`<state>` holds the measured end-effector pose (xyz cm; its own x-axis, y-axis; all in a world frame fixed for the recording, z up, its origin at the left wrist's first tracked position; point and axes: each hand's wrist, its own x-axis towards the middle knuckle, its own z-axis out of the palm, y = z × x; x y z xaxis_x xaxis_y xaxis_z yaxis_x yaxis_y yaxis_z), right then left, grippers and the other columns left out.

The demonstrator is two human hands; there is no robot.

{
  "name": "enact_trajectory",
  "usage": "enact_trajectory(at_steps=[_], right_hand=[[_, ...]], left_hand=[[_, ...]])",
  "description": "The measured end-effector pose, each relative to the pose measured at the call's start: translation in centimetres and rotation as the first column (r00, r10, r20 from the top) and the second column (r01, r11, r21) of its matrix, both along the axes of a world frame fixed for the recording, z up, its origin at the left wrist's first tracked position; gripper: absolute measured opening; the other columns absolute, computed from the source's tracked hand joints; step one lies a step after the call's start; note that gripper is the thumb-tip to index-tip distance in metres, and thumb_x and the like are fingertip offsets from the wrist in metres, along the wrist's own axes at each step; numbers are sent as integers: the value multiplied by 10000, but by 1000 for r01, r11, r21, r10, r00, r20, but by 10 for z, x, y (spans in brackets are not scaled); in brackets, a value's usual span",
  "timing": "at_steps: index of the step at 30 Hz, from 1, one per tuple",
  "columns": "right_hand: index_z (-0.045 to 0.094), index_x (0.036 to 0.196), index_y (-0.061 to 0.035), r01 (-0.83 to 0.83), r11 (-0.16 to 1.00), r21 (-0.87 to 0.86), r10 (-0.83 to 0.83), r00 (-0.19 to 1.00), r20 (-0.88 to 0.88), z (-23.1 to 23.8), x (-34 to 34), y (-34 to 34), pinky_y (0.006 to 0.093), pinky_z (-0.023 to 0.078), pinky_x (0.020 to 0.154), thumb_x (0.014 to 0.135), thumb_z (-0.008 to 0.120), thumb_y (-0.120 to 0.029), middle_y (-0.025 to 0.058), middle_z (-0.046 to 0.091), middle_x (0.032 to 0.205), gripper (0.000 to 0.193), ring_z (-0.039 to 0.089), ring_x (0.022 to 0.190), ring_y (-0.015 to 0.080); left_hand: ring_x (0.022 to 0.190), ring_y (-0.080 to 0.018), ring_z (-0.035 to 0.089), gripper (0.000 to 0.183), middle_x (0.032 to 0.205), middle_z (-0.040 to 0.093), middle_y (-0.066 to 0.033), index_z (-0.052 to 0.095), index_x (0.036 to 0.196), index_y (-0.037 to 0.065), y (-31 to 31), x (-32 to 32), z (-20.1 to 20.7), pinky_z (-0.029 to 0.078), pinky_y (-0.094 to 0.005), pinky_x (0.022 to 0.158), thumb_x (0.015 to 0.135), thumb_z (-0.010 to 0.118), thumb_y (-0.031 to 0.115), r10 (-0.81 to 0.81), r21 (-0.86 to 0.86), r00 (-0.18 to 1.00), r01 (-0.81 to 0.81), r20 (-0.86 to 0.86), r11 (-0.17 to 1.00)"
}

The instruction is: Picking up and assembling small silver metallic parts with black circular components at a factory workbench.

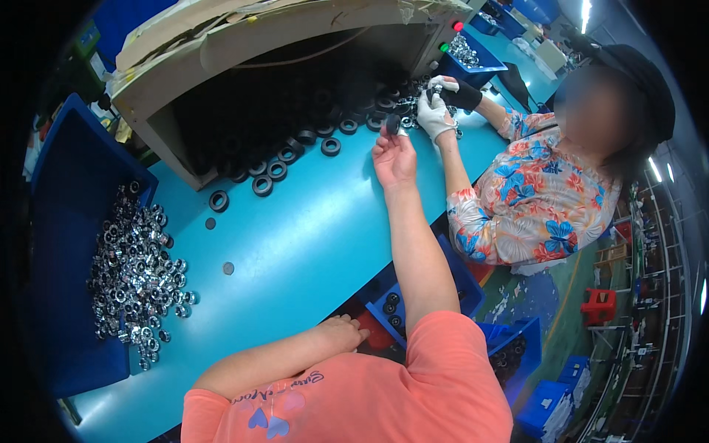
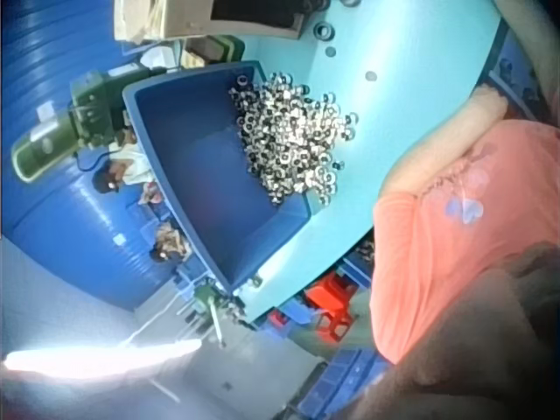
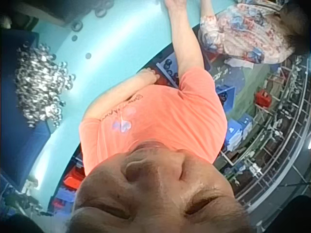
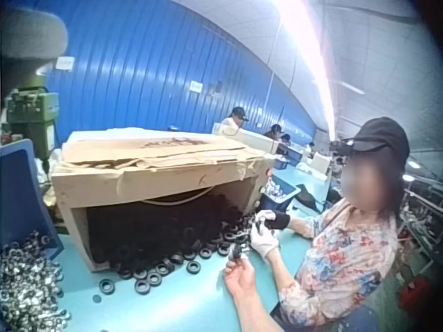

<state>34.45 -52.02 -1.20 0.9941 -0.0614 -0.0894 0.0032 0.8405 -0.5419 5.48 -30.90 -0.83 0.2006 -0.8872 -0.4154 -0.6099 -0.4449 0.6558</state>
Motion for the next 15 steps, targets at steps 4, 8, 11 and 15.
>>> enact_trajectory(at_steps=[4, 8, 11, 15], right_hand=[[561, 1291, -22, 2, 999, 33, -2, 1000, -7, 1, -2, 2, 245, 428, 630, 1050, 464, -239, 36, 635, 974, 338, 508, 708, 101], [581, 1276, -52, -33, 997, 65, 33, 999, -6, 2, -2, 1, 253, 419, 619, 1050, 447, -230, 23, 630, 958, 317, 482, 692, 103], [575, 1284, -55, -32, 997, 73, 33, 999, -8, 2, -3, 2, 256, 417, 617, 1052, 434, -222, 28, 627, 952, 318, 477, 686, 104], [572, 1282, -62, -44, 995, 86, 45, 999, -4, 4, -4, 2, 257, 410, 612, 1050, 430, -211, 33, 626, 941, 310, 467, 673, 105]], left_hand=[[1177, -379, 587, 488, 1236, 628, -225, 594, 1328, 39, 1, 0, 1, 472, -475, 1012, 871, 652, 199, 5, -2, 1000, -5, -2, 1000], [1156, -384, 600, 487, 1222, 632, -234, 596, 1324, 35, 1, 0, 0, 485, -478, 994, 866, 645, 192, 0, -11, 1000, 0, 6, 1000], [1135, -386, 612, 476, 1198, 639, -238, 605, 1311, 32, 1, -1, -2, 502, -478, 969, 861, 628, 187, 9, -31, 1000, -9, 19, 999], [1125, -387, 619, 461, 1175, 647, -238, 620, 1293, 30, 0, -3, -6, 514, -476, 946, 859, 606, 187, 14, -46, 999, -12, 31, 999]])
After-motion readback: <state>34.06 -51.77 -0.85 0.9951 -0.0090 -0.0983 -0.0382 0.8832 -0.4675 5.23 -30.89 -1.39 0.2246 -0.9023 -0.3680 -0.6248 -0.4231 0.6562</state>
